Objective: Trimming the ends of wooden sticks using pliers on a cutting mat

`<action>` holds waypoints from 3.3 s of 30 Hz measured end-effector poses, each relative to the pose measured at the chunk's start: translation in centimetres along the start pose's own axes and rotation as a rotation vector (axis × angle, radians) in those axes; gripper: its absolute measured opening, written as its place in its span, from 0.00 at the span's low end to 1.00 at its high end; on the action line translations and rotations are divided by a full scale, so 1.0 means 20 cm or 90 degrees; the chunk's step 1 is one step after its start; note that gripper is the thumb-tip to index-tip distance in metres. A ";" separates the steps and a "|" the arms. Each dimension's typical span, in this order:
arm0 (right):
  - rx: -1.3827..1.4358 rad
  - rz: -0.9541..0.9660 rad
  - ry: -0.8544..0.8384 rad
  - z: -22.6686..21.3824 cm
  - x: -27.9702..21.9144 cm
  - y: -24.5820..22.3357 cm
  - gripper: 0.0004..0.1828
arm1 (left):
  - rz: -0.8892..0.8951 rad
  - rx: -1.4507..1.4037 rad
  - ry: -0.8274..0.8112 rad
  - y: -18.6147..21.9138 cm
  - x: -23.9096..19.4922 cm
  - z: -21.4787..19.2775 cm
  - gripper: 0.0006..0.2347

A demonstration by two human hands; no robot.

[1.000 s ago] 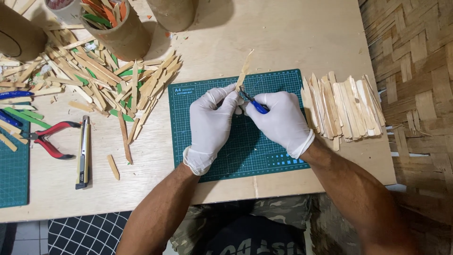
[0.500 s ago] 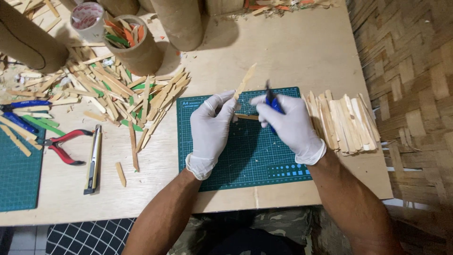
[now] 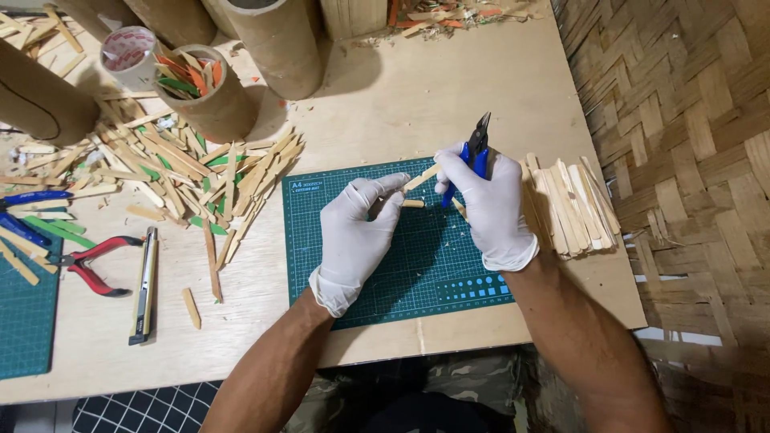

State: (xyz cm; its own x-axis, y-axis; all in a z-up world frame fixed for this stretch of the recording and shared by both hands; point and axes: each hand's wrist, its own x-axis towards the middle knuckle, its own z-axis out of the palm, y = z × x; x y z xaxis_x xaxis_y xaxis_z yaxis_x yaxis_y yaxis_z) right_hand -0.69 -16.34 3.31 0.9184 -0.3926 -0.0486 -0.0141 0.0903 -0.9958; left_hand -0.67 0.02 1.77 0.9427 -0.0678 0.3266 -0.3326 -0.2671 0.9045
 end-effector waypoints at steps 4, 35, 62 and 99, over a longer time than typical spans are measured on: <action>-0.007 -0.006 0.010 0.00 -0.01 0.00 0.05 | 0.018 -0.008 0.014 0.00 0.00 -0.02 0.11; 0.148 0.070 0.042 0.00 -0.02 0.00 0.07 | -0.106 -0.119 0.100 -0.03 0.04 -0.05 0.13; -0.049 0.246 -0.319 -0.06 0.01 -0.10 0.32 | -0.244 -0.299 0.266 -0.09 0.15 -0.11 0.08; -0.882 -0.068 -0.271 0.09 -0.21 -0.25 0.47 | -0.230 -0.263 0.239 -0.04 0.15 -0.14 0.08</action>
State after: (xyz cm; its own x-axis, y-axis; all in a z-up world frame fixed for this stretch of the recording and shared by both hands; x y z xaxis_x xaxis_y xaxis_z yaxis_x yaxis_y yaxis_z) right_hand -3.81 -13.53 8.54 0.9814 -0.0224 -0.1905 -0.0761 -0.9571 -0.2794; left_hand 2.37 2.67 2.71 0.9488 0.3156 -0.0110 -0.0502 0.1850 0.9815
